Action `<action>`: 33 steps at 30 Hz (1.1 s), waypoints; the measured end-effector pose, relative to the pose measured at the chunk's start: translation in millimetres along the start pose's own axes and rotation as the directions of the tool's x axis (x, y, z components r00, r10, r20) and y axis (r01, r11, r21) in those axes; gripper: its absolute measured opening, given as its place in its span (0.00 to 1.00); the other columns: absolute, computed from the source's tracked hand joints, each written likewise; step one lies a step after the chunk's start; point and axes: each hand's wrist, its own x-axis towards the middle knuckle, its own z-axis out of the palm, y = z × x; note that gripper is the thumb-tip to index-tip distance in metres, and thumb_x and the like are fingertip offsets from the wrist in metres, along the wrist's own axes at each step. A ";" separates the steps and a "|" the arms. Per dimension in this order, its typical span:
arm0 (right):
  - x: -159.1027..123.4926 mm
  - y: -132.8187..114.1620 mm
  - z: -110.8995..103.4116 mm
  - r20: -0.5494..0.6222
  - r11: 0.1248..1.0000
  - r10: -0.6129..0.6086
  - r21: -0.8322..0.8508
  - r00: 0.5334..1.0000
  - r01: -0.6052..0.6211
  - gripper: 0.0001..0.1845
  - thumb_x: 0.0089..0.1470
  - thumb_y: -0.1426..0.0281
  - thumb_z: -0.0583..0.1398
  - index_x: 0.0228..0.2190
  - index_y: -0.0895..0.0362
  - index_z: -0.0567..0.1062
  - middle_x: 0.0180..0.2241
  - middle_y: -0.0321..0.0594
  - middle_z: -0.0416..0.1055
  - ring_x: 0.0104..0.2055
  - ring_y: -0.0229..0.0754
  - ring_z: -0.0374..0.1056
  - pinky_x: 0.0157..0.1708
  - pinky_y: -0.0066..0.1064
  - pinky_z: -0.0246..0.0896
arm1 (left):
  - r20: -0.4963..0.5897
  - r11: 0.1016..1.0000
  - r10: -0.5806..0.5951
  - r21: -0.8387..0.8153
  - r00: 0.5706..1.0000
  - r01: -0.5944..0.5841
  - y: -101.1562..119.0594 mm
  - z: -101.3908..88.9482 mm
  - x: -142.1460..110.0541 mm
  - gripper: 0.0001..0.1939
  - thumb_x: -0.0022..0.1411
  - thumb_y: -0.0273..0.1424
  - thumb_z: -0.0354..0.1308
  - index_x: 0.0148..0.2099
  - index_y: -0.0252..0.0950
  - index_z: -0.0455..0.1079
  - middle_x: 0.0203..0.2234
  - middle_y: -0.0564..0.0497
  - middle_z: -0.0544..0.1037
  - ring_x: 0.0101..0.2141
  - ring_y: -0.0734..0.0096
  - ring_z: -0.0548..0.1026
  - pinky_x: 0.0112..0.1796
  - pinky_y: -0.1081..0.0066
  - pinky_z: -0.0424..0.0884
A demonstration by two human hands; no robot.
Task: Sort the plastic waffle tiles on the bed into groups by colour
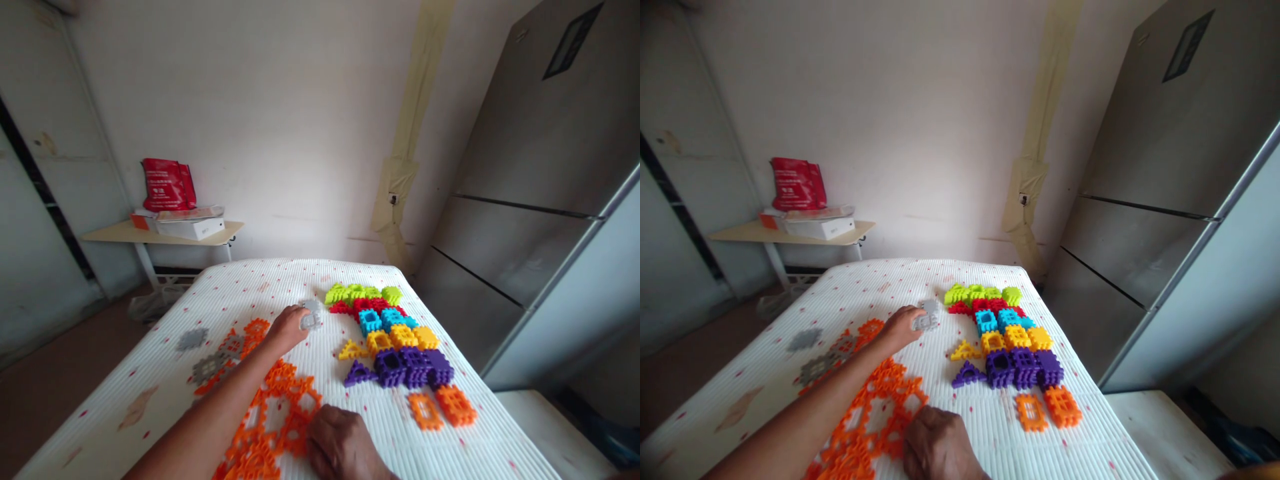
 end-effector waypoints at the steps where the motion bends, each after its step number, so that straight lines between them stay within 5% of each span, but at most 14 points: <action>1: -0.4 0.4 0.5 -0.001 1.000 -0.001 -0.004 1.000 0.001 0.13 0.58 0.72 0.47 0.23 0.55 0.63 0.23 0.36 0.65 0.24 0.36 0.61 0.23 0.26 0.50 | 0.003 1.000 0.000 0.004 1.000 0.000 2.0 1.9 3.0 0.15 0.60 0.34 0.58 0.48 0.35 0.68 0.47 0.45 0.72 0.47 0.62 0.70 0.48 0.55 0.67; 14: -0.3 0.9 0.6 -0.006 0.999 -0.019 -0.044 1.000 0.018 0.17 0.60 0.71 0.46 0.21 0.55 0.65 0.22 0.36 0.65 0.22 0.35 0.60 0.21 0.26 0.51 | 0.036 1.000 -0.020 0.009 0.999 0.019 -3.2 21.2 13.4 0.16 0.62 0.36 0.55 0.49 0.35 0.67 0.47 0.46 0.72 0.44 0.63 0.72 0.44 0.57 0.71; 33: -2.9 2.2 -1.7 0.026 0.998 0.003 0.063 1.000 -0.004 0.14 0.60 0.72 0.48 0.25 0.55 0.66 0.25 0.37 0.67 0.26 0.36 0.65 0.25 0.24 0.55 | -0.050 0.997 -0.009 -0.075 0.999 0.005 2.3 18.2 -1.2 0.15 0.62 0.36 0.55 0.49 0.35 0.67 0.46 0.46 0.72 0.44 0.64 0.72 0.44 0.57 0.71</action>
